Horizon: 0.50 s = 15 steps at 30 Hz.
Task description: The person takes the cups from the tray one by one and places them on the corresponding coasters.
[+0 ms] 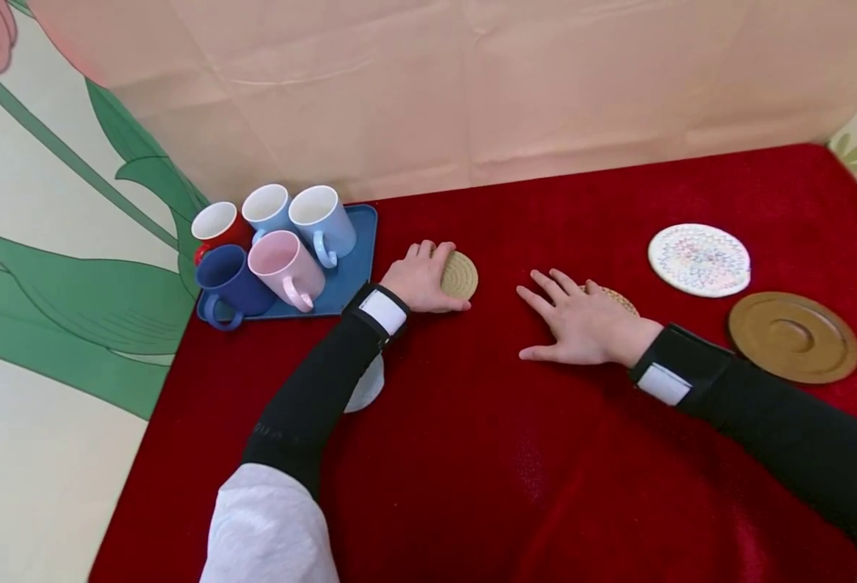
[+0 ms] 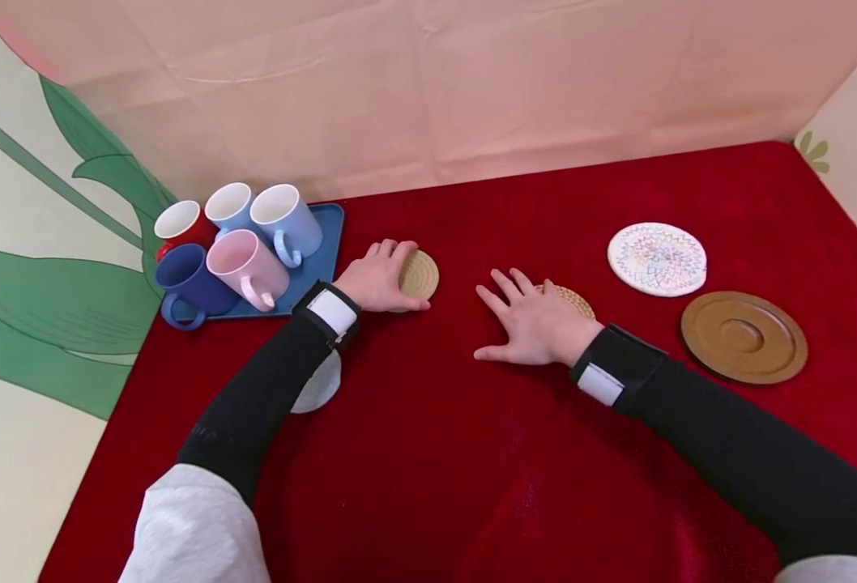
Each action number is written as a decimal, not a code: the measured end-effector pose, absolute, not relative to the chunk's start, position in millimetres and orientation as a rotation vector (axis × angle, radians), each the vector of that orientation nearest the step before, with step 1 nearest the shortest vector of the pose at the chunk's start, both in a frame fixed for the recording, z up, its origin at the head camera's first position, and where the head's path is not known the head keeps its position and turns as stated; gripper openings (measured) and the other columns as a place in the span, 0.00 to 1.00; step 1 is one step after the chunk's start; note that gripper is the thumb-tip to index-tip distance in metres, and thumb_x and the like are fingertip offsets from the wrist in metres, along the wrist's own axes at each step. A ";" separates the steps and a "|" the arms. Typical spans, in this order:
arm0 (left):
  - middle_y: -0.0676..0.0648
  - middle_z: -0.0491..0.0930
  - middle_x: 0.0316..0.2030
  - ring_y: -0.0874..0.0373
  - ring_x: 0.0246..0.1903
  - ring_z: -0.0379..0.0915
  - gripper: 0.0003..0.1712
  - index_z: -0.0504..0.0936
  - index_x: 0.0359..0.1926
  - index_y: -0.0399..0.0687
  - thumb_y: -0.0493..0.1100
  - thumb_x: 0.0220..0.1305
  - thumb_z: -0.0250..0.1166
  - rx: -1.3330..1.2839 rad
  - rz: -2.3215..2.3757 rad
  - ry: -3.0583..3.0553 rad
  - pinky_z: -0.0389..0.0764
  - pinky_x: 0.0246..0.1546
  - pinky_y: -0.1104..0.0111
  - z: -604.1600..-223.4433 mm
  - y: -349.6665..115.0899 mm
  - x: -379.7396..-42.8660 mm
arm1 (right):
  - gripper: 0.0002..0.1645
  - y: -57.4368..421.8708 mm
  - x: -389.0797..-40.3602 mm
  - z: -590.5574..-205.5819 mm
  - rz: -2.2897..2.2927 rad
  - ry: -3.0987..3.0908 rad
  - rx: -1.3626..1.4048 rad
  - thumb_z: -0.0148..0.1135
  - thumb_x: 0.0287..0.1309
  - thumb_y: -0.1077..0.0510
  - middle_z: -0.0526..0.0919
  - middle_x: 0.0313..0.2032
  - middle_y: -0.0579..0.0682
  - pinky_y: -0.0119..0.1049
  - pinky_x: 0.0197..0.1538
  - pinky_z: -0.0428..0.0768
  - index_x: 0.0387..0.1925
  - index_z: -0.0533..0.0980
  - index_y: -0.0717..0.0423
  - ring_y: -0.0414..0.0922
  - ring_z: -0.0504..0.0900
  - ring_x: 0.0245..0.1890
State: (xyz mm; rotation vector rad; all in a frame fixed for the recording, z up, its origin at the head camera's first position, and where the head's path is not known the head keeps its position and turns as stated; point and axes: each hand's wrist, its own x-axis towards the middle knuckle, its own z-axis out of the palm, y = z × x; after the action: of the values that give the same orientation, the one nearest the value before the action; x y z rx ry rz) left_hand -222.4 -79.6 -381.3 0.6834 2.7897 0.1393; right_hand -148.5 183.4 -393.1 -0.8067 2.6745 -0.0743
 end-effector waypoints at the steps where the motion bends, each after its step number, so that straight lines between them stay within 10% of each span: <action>1: 0.40 0.66 0.63 0.48 0.59 0.64 0.56 0.58 0.74 0.51 0.73 0.54 0.67 0.679 0.144 2.793 0.80 0.50 0.56 -381.7 -79.4 -224.8 | 0.60 183.4 -148.6 -393.1 -0.072 2.673 -0.806 0.54 0.61 0.23 0.50 0.77 0.68 0.75 0.66 0.57 0.79 0.52 0.57 0.70 0.49 0.75; 15: 0.41 0.65 0.65 0.48 0.61 0.63 0.56 0.56 0.76 0.52 0.72 0.55 0.66 0.557 0.162 2.804 0.78 0.52 0.55 -384.6 -73.9 -258.6 | 0.60 183.6 -148.5 -393.2 -0.088 2.669 -0.808 0.55 0.62 0.24 0.50 0.77 0.68 0.75 0.66 0.57 0.80 0.52 0.57 0.70 0.50 0.75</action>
State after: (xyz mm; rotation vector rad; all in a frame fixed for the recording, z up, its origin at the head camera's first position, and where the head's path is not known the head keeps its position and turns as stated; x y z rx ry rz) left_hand -258.6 -73.9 -384.6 0.5567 2.8035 0.1617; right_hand -148.5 183.6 -393.2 -0.8077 2.6694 -0.0884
